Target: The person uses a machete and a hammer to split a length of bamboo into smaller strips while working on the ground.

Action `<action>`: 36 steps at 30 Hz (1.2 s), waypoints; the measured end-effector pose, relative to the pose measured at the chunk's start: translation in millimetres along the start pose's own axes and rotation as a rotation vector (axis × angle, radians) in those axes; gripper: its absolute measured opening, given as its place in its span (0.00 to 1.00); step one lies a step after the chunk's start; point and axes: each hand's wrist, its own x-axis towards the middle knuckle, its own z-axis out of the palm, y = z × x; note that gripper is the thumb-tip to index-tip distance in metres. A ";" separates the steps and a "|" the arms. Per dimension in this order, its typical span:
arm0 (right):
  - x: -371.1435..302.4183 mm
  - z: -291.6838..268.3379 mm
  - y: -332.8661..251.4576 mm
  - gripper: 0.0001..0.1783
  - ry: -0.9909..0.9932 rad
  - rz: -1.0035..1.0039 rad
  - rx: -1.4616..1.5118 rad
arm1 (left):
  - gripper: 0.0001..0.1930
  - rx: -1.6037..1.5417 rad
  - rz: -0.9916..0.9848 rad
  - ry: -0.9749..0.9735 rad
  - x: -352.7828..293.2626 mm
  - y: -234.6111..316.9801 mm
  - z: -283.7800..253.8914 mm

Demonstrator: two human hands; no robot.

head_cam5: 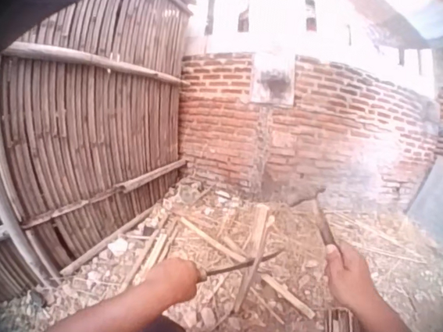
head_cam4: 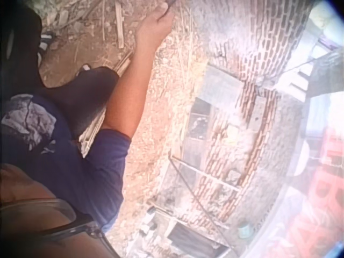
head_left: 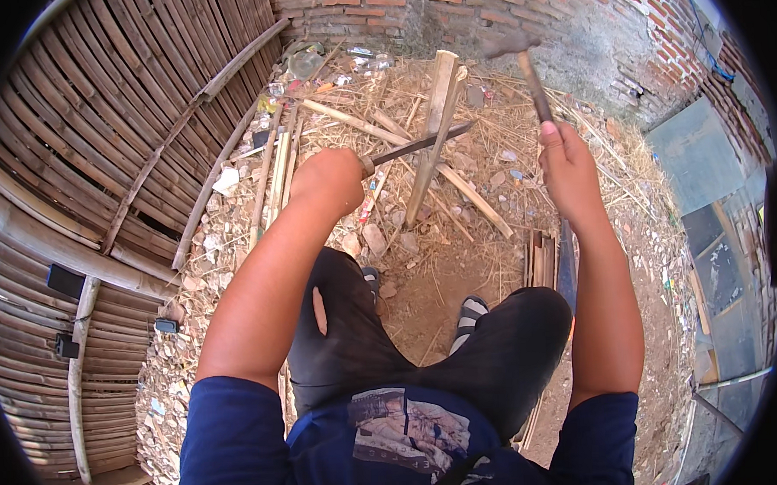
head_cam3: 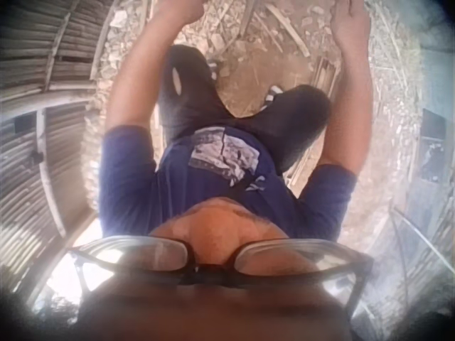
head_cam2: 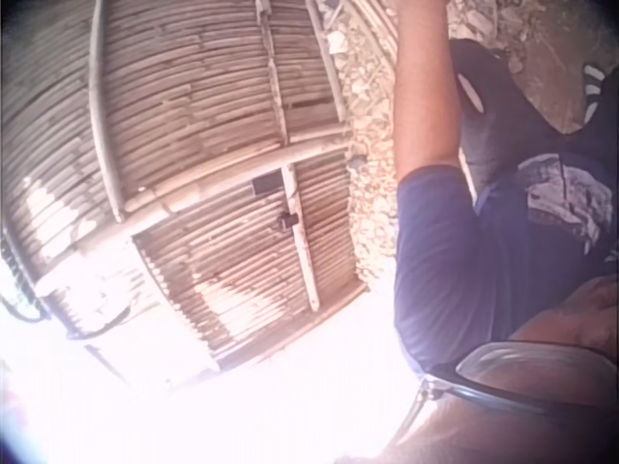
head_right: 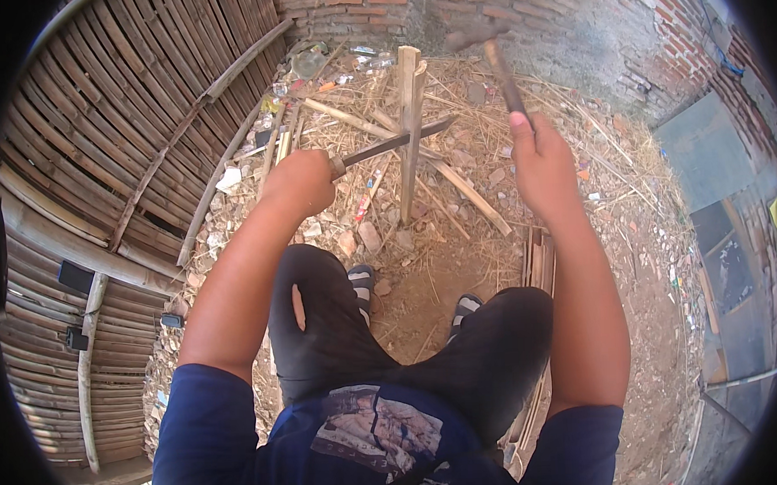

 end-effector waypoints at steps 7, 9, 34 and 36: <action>-20.3 37.1 22.3 0.22 -0.079 0.014 -0.280 | 0.12 0.018 -0.029 -0.019 -3.2 9.3 -7.4; -19.5 50.4 33.6 0.22 -0.184 -0.037 -0.399 | 0.12 0.018 -0.039 -0.011 -2.5 7.9 -6.3; 1.6 1.5 -2.7 0.24 0.043 0.012 -0.002 | 0.12 0.013 -0.014 -0.047 4.2 -1.5 16.2; -1.2 14.6 -2.4 0.24 0.187 -0.035 0.066 | 0.12 0.029 -0.014 -0.040 6.0 -6.9 15.8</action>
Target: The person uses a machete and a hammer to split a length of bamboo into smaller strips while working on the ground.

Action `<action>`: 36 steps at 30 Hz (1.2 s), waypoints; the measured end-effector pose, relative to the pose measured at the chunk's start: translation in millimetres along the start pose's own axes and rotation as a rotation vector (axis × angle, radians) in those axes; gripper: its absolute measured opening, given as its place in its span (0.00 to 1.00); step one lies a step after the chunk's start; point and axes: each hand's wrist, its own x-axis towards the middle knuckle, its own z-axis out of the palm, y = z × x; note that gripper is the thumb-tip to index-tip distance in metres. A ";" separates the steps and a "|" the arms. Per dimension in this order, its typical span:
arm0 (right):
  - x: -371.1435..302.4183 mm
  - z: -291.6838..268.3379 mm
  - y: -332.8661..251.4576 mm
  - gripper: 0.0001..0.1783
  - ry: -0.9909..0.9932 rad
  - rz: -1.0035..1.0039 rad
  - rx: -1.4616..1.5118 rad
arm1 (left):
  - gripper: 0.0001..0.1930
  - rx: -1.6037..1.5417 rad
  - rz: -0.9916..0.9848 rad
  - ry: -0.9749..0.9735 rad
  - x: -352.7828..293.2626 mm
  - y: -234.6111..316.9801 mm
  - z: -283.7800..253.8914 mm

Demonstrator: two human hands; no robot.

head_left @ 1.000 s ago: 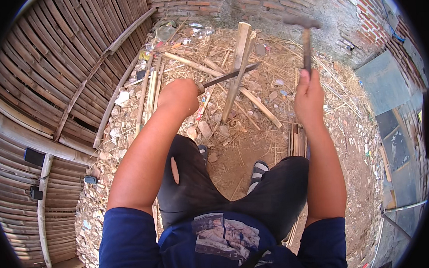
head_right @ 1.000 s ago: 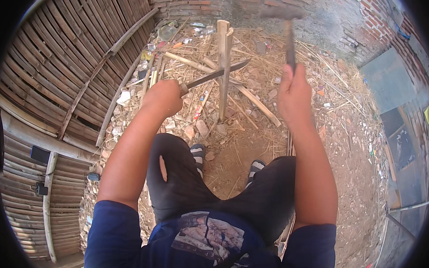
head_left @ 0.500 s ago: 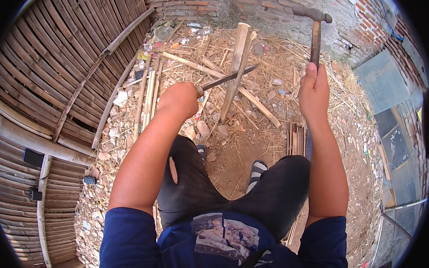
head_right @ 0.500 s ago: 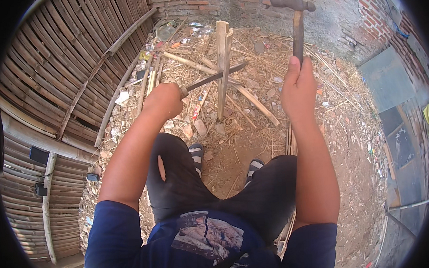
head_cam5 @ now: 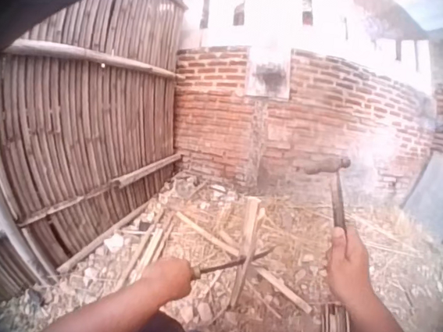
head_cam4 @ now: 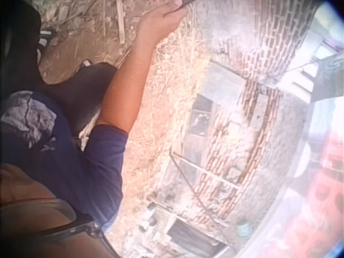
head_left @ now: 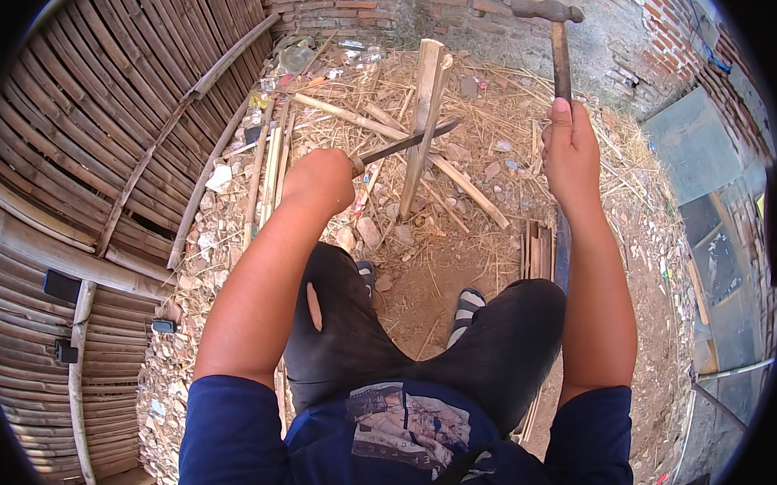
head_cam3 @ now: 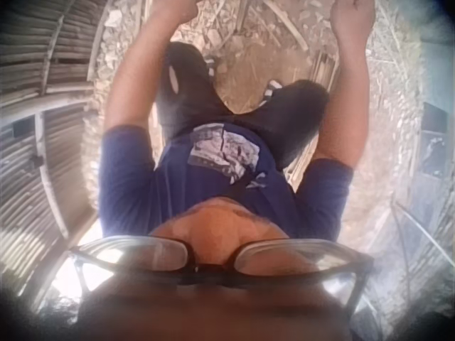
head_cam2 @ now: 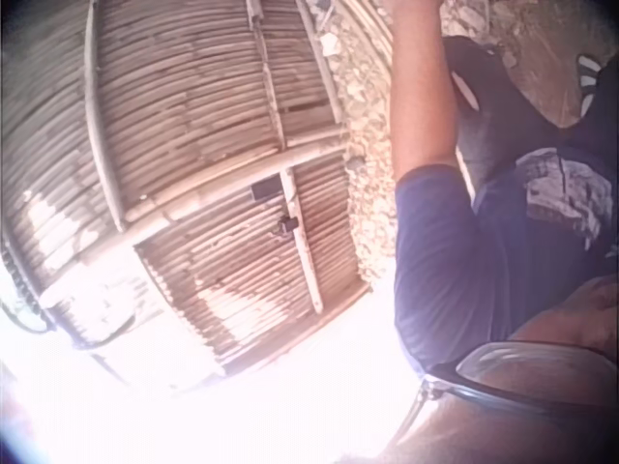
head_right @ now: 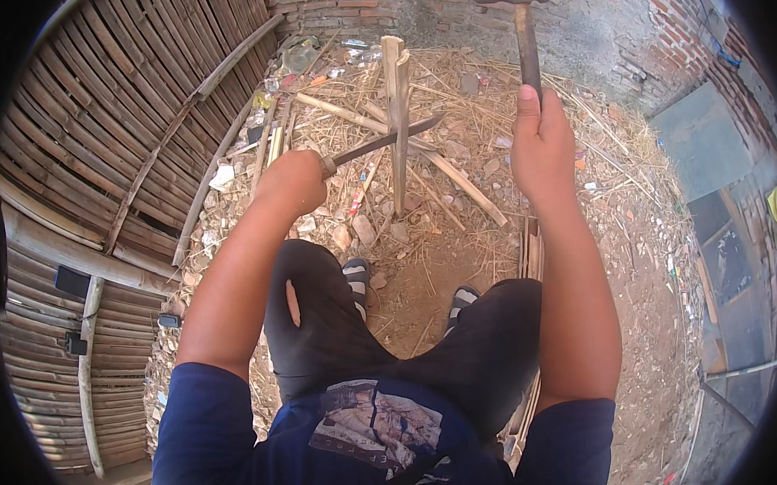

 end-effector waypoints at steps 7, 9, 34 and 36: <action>-42.0 60.6 65.2 0.22 -0.445 0.009 -0.476 | 0.12 0.032 -0.005 -0.014 -9.0 11.1 -9.7; -32.3 55.1 70.1 0.24 -0.457 -0.042 -0.442 | 0.13 0.064 0.022 0.012 -3.9 6.6 0.2; -45.0 15.7 60.8 0.21 -0.459 0.328 0.272 | 0.14 0.018 -0.052 -0.010 15.3 6.1 -4.8; -43.7 -0.5 26.2 0.22 -0.371 0.273 0.552 | 0.14 0.047 -0.062 -0.037 20.3 4.6 -6.6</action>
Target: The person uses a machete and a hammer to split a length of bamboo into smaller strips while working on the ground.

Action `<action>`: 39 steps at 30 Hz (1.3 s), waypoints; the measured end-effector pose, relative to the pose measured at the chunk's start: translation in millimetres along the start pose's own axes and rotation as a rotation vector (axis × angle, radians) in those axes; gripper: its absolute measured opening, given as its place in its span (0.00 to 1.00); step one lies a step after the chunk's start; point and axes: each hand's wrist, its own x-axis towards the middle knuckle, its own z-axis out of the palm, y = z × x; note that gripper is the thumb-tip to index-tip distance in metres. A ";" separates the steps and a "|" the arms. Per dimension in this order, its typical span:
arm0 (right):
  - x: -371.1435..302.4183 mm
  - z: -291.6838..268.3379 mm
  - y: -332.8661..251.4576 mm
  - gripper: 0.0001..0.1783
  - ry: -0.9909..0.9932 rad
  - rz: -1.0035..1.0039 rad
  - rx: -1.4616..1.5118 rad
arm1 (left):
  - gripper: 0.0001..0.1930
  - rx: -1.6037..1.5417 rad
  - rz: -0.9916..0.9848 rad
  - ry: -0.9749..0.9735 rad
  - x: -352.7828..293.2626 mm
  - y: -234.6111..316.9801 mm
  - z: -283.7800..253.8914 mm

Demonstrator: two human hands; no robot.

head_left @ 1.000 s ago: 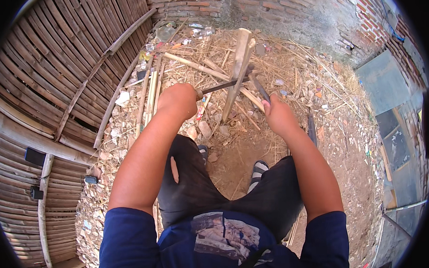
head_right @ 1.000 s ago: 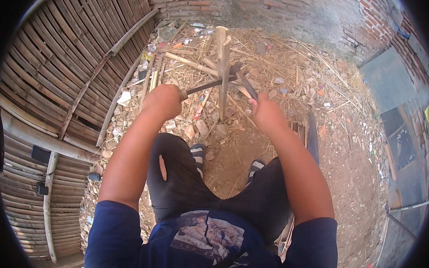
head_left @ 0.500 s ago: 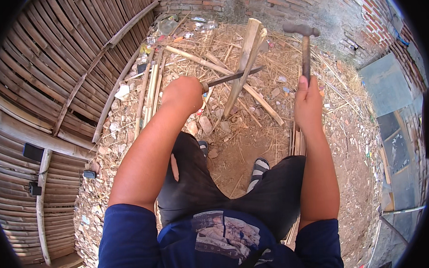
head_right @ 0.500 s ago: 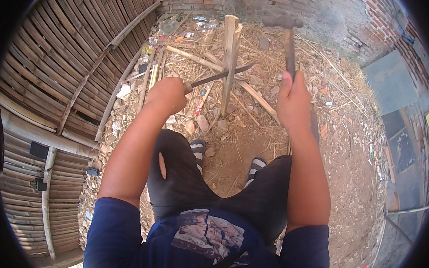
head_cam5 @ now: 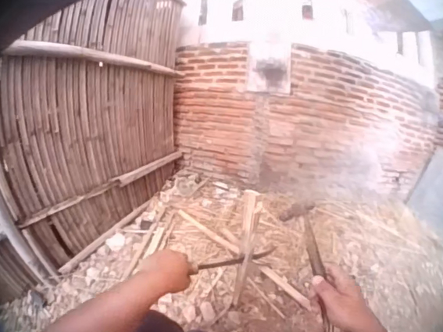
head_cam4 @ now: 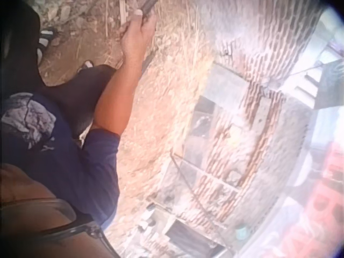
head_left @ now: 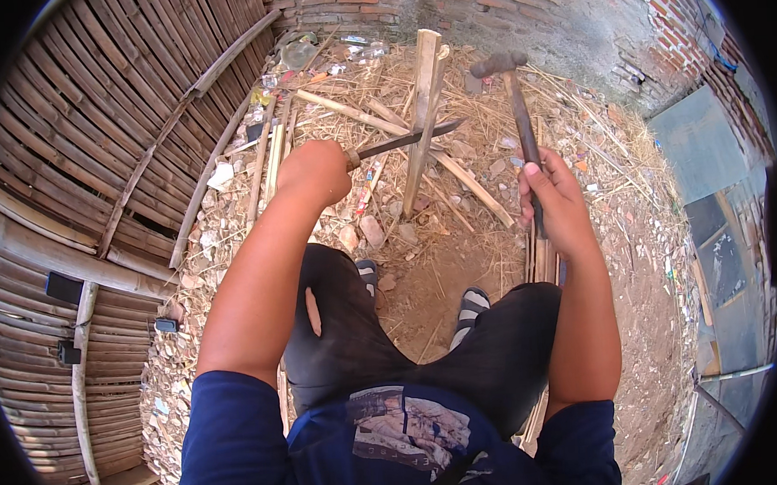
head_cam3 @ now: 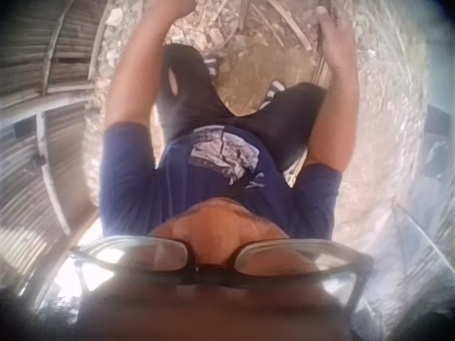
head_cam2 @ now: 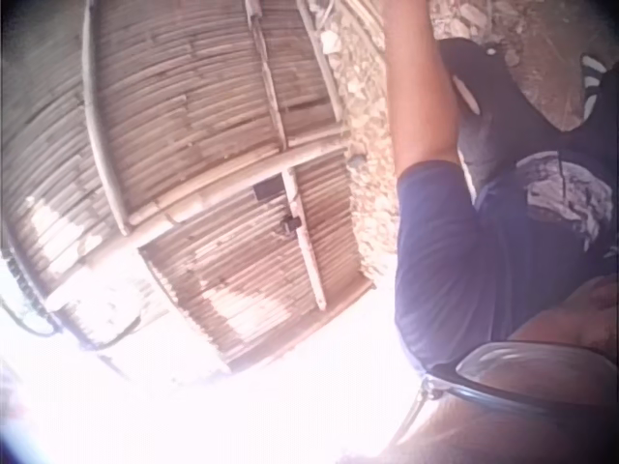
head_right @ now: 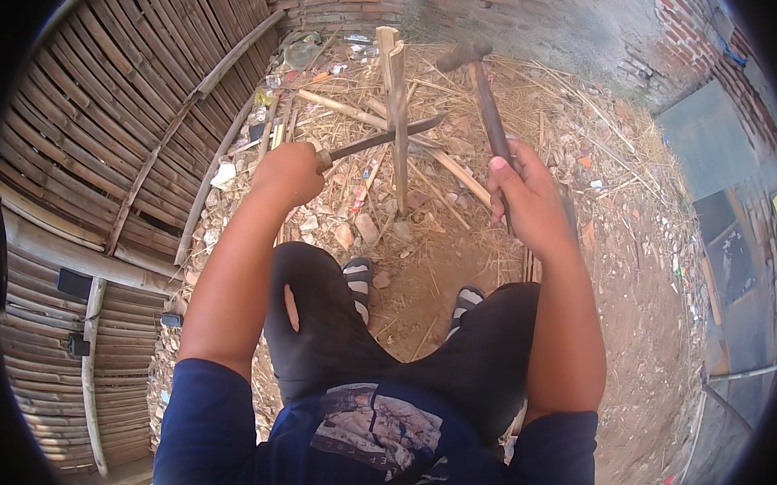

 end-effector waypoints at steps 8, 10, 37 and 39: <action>12.6 6.7 -8.3 0.25 0.168 -0.131 0.001 | 0.15 0.018 0.011 0.082 7.1 1.0 -3.2; 26.4 12.4 66.2 0.25 0.146 -0.160 -0.177 | 0.15 0.003 0.023 0.099 10.9 1.8 1.1; 5.4 10.6 35.0 0.24 0.097 -0.085 0.119 | 0.15 0.009 0.002 0.030 9.3 17.5 22.5; 8.5 10.4 47.6 0.24 0.127 -0.126 0.009 | 0.15 0.018 0.008 0.035 7.4 20.2 19.1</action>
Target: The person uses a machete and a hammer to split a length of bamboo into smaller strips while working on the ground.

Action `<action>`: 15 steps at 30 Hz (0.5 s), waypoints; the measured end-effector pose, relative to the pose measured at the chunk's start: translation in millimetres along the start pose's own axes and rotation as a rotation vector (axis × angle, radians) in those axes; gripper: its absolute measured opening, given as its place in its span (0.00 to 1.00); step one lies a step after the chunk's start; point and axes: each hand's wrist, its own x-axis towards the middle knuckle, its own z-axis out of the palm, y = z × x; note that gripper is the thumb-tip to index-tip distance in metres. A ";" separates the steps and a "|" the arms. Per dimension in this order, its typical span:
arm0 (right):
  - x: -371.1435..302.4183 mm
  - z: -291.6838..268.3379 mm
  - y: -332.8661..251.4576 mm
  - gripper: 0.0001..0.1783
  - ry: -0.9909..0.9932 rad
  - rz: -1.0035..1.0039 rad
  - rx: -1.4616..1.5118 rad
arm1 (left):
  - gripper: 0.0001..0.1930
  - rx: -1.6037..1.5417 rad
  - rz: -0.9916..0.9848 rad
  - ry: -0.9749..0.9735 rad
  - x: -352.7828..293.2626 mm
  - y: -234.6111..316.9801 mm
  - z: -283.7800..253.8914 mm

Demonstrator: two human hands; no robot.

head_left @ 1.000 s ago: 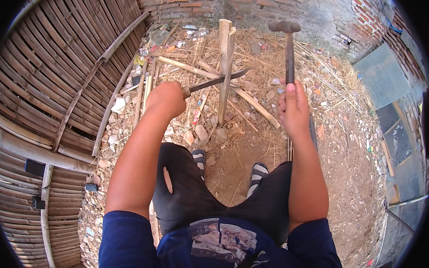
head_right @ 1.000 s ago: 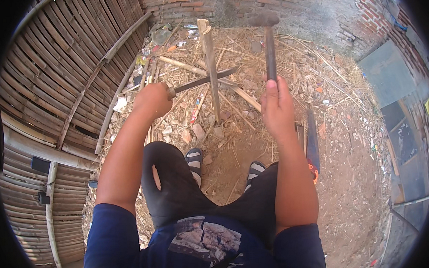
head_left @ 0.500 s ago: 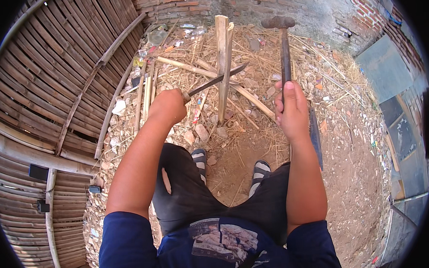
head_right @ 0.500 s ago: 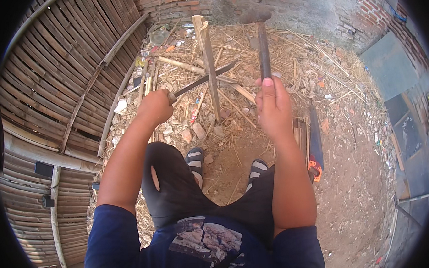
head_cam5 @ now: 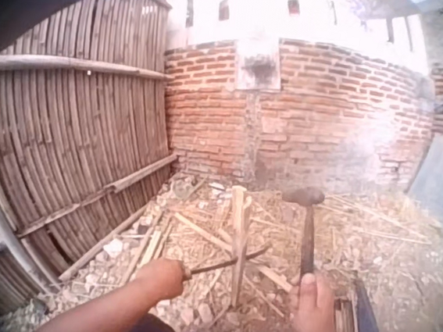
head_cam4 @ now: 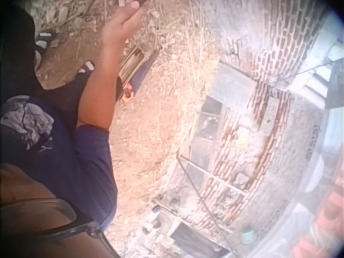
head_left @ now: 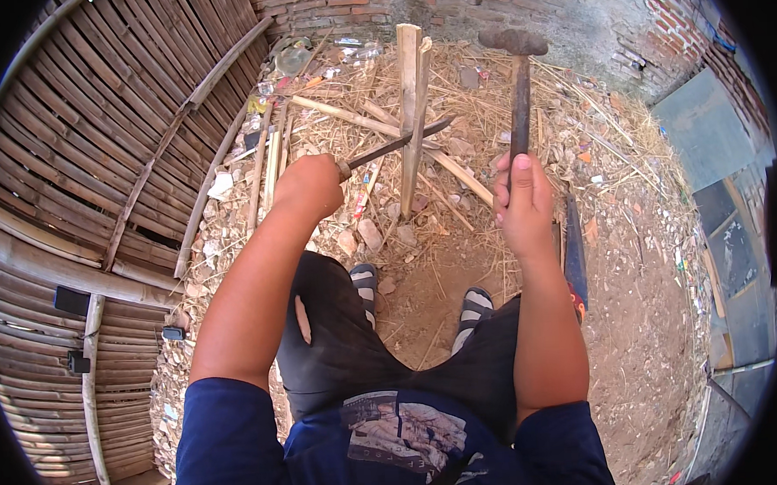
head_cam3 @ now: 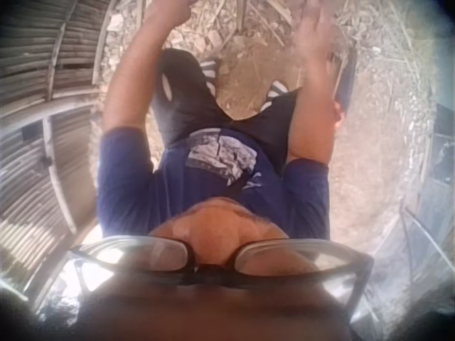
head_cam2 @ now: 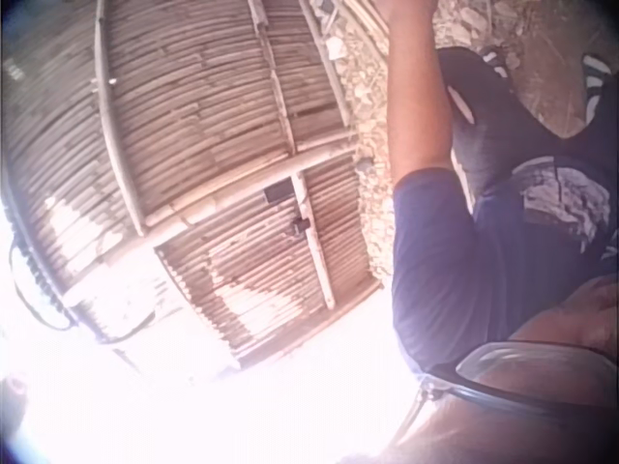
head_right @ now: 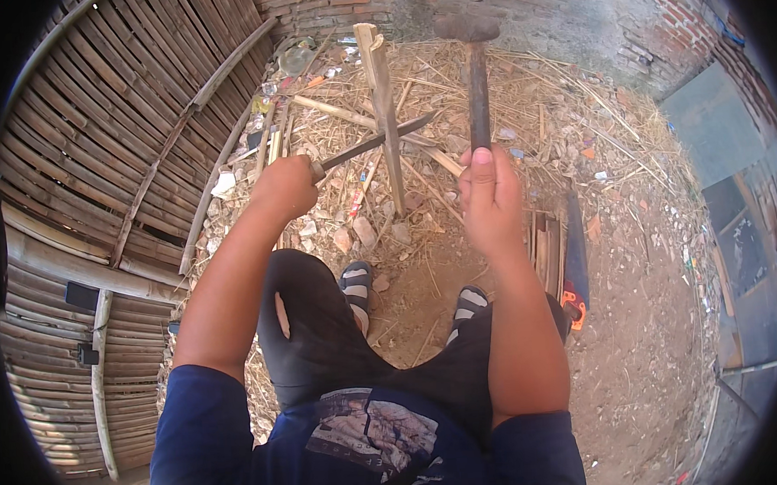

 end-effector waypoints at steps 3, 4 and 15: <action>11.2 11.2 64.8 0.24 -0.013 0.092 -0.372 | 0.15 -0.025 0.006 -0.029 -0.5 -0.5 4.6; 12.3 13.1 70.6 0.24 -0.046 0.194 -0.385 | 0.15 -0.015 0.003 -0.043 -2.8 2.1 -0.3; -2.7 3.6 14.4 0.26 -0.037 0.063 0.245 | 0.15 -0.017 -0.021 -0.026 2.6 -0.5 19.6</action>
